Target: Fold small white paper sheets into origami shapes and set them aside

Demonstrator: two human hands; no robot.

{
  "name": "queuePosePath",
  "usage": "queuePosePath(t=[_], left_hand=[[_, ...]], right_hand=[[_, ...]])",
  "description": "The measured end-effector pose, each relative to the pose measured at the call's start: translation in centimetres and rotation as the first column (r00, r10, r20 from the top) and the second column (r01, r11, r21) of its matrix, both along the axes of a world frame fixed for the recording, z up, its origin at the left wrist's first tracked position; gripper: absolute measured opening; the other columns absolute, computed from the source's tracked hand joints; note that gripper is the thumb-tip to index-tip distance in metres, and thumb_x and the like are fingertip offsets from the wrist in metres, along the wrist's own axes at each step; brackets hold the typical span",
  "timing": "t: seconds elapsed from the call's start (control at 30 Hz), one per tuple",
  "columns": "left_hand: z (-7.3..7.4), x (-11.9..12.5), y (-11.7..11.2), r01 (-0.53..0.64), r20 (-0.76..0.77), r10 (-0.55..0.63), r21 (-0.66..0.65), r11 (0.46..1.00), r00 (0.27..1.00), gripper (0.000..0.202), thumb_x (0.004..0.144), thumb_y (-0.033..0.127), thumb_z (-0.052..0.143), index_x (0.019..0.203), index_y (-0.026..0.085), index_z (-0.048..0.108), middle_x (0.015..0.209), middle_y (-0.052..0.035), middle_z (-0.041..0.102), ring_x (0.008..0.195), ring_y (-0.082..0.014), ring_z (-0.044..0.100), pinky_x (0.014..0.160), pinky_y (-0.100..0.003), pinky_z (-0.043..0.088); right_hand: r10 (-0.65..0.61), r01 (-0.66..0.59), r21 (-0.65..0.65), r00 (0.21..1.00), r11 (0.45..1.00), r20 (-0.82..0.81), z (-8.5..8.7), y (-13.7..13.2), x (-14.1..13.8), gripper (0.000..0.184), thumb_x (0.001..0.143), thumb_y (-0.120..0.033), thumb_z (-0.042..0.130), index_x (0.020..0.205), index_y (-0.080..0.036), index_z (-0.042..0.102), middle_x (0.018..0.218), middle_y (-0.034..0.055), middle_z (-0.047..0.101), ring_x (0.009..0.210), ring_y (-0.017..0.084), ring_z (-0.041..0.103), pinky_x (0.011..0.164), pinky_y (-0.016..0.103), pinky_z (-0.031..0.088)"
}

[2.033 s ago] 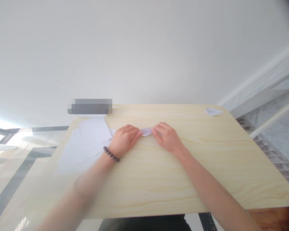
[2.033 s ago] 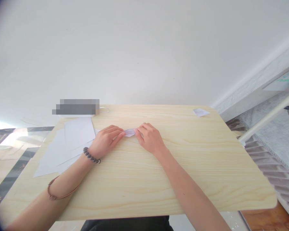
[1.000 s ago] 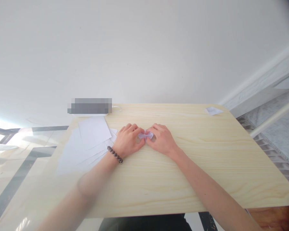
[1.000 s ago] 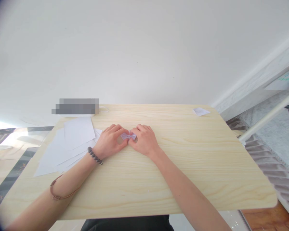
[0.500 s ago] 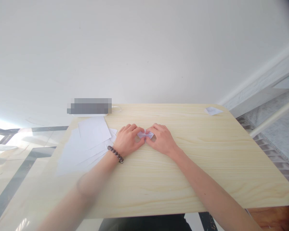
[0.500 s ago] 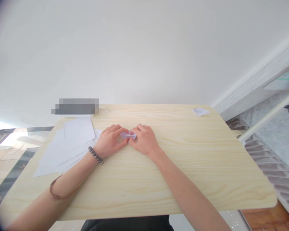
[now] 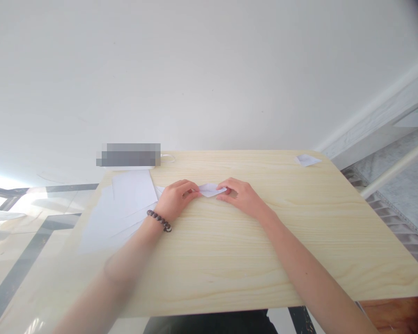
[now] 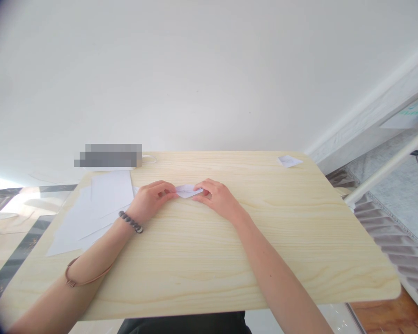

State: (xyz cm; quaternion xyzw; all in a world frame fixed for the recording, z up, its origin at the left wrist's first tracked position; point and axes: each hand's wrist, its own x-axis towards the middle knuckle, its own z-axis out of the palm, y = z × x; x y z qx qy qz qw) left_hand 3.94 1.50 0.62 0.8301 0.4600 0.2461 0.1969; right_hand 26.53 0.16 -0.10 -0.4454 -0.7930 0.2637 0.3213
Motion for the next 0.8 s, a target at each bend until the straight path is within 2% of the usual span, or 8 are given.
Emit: queuePosePath(t=[0.07,0.17,0.33,0.5,0.67,0.8], left_hand=[[-0.06,-0.07,0.07,-0.012,-0.005,0.012,0.018,1.0,1.0,0.017,0.082,0.034,0.049,0.082,0.021,0.06,0.083,0.0008,0.061,0.064,-0.0104,0.053,0.064,-0.024,0.043],[-0.18,-0.26,0.17,0.009,-0.007,-0.009,0.059,0.998,1.0,0.014,0.082,0.029,0.049,0.084,0.021,0.061,0.086,-0.0003,0.062,0.069,-0.0114,0.055,0.067,-0.024,0.044],[-0.42,-0.43,0.19,0.08,0.019,-0.083,0.123,0.989,0.996,0.018,0.085,0.024,0.044,0.085,0.02,0.061,0.092,-0.0016,0.062,0.081,-0.0126,0.057,0.073,-0.024,0.045],[-0.43,-0.35,0.1,0.138,0.074,-0.15,0.149,0.979,0.986,0.021,0.085,0.021,0.043,0.091,0.021,0.062,0.095,-0.0023,0.06,0.083,-0.0115,0.058,0.074,-0.024,0.046],[-0.33,-0.35,0.15,0.07,0.133,-0.089,0.136,0.988,0.987,0.023,0.085,0.022,0.043,0.095,0.022,0.063,0.094,-0.0031,0.061,0.082,-0.0123,0.058,0.072,-0.024,0.048],[-0.22,-0.37,0.06,-0.072,0.157,0.065,0.04,0.997,0.985,0.023,0.082,0.027,0.049,0.101,0.022,0.06,0.09,-0.0002,0.067,0.078,-0.0128,0.062,0.073,-0.025,0.049]], right_hand=[[0.015,-0.015,0.018,1.0,1.0,-0.007,0.05,0.1,0.31,0.012,0.082,-0.026,0.051,0.089,-0.022,0.059,0.086,0.0007,0.06,0.072,0.012,0.056,0.067,0.024,0.043],[0.017,-0.017,0.048,1.0,0.999,0.001,0.17,0.22,0.46,0.015,0.085,-0.022,0.045,0.087,-0.022,0.059,0.085,0.0012,0.061,0.073,0.012,0.056,0.066,0.024,0.043],[0.037,-0.04,0.1,0.999,0.994,0.029,0.39,0.24,0.41,0.018,0.086,-0.024,0.044,0.09,-0.021,0.061,0.088,0.0026,0.062,0.079,0.012,0.057,0.074,0.026,0.044],[0.027,-0.031,0.135,0.999,0.99,0.03,0.29,0.16,0.22,0.019,0.086,-0.026,0.044,0.09,-0.021,0.062,0.091,0.0029,0.063,0.083,0.013,0.058,0.077,0.026,0.045],[-0.155,0.158,0.084,0.987,0.984,-0.046,-0.15,0.12,0.02,0.018,0.078,-0.031,0.056,0.093,-0.023,0.06,0.085,0.0005,0.066,0.076,0.015,0.061,0.07,0.026,0.048],[-0.16,0.169,0.075,0.981,0.983,-0.111,-0.23,0.14,0.16,0.013,0.079,-0.03,0.055,0.085,-0.023,0.064,0.082,-0.0001,0.066,0.075,0.014,0.061,0.066,0.024,0.049]])
